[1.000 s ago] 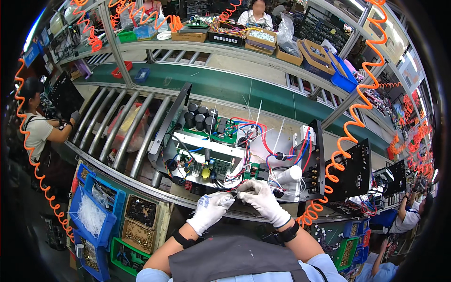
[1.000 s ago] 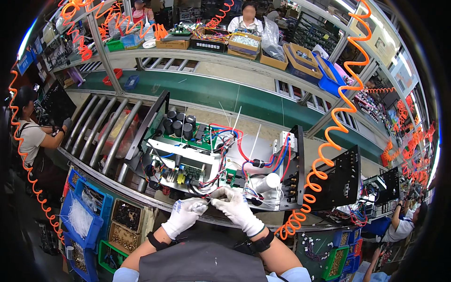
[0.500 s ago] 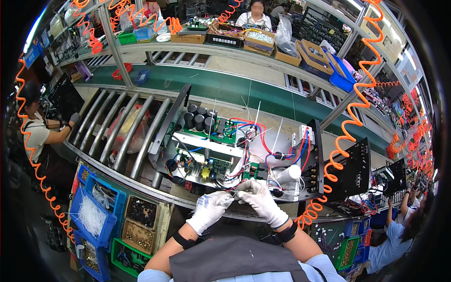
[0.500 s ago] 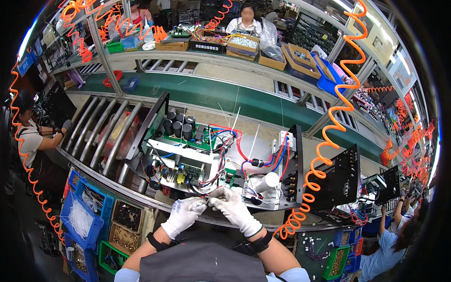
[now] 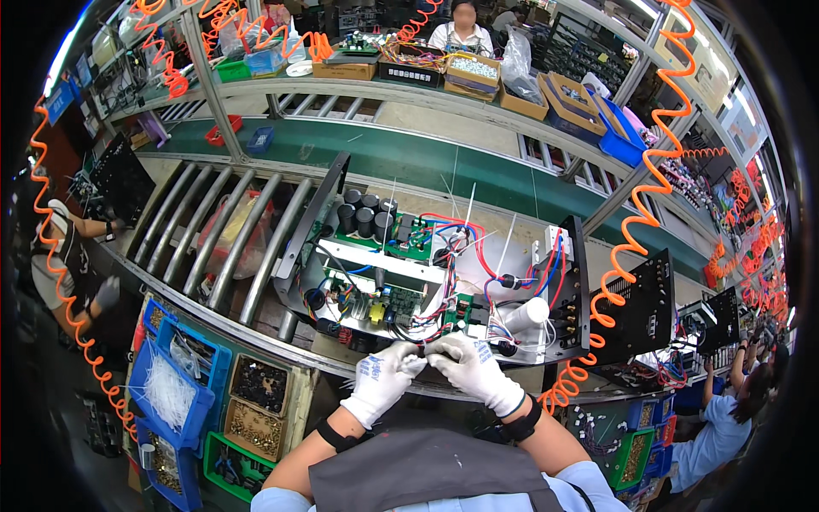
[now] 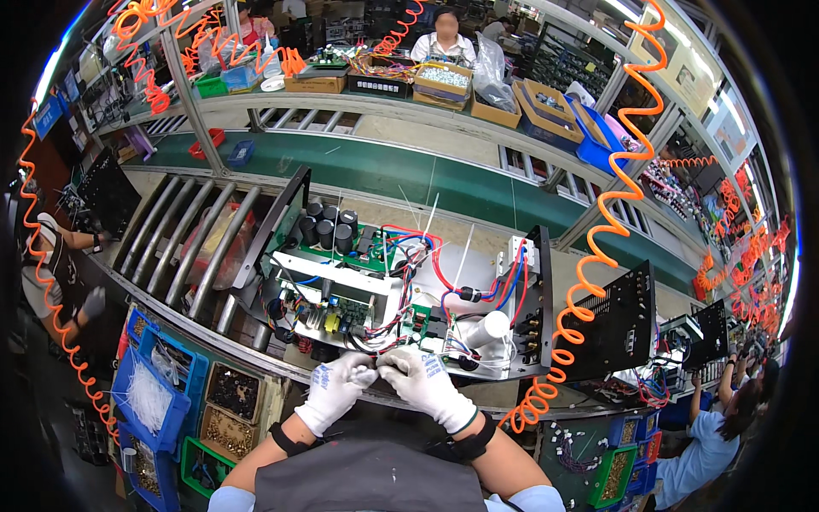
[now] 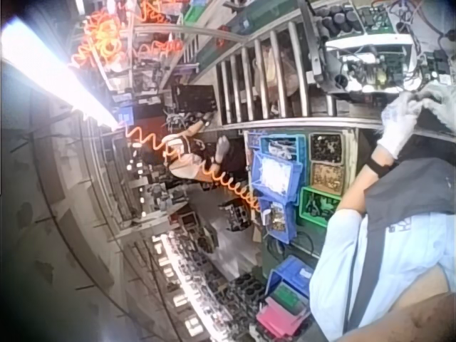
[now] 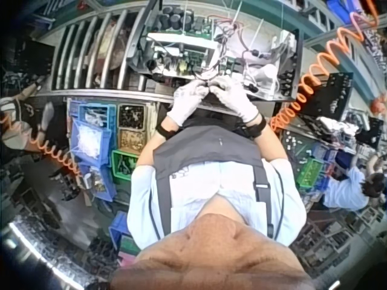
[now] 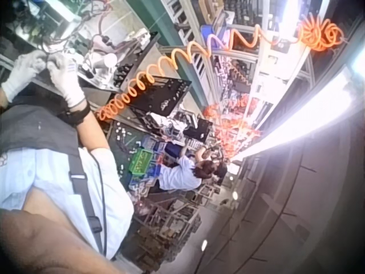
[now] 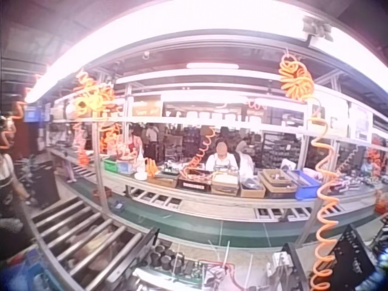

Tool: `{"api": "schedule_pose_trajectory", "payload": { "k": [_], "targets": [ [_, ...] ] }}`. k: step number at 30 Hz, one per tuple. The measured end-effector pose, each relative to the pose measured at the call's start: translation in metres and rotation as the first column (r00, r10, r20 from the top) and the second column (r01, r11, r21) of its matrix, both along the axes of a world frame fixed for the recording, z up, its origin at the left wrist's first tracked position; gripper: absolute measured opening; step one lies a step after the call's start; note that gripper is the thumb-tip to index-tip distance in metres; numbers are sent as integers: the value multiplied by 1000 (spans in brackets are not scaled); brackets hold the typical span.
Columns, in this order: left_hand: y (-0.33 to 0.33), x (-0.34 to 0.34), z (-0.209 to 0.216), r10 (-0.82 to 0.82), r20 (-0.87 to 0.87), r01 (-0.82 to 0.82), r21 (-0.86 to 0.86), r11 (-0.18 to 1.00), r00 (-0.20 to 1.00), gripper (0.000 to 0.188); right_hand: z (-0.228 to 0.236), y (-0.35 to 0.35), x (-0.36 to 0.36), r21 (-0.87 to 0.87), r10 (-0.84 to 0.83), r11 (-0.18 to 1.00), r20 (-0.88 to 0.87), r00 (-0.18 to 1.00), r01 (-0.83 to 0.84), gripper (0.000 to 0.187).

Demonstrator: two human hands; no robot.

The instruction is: Assemble internal components and casing of industrial welding machines on a factory line.

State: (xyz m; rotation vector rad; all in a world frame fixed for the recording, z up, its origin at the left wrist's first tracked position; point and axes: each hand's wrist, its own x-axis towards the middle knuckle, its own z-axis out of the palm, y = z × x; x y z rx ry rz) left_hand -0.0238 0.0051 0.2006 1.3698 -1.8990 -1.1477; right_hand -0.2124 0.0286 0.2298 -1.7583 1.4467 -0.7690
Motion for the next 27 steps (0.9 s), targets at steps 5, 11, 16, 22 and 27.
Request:
{"api": "schedule_pose_trajectory", "payload": {
  "k": [5,11,16,22,27],
  "targets": [
    [-3,-4,-3,35,307,80,-356,931,951,33,-18,2,-1,163,-208,969,149,967,183,13],
    [-5,-9,-11,87,364,90,-443,892,927,32,-26,3,4,104,-259,965,248,933,240,10],
    [4,-8,-12,72,352,40,-300,953,933,29,-25,11,6,328,-288,930,375,881,165,7],
    [4,-8,-25,185,149,-191,30,981,971,39,-30,12,8,292,-354,926,455,818,238,6],
    [0,-11,-22,150,-144,-127,157,979,978,36,-29,12,7,285,-351,927,424,835,245,12]
  ]
}}
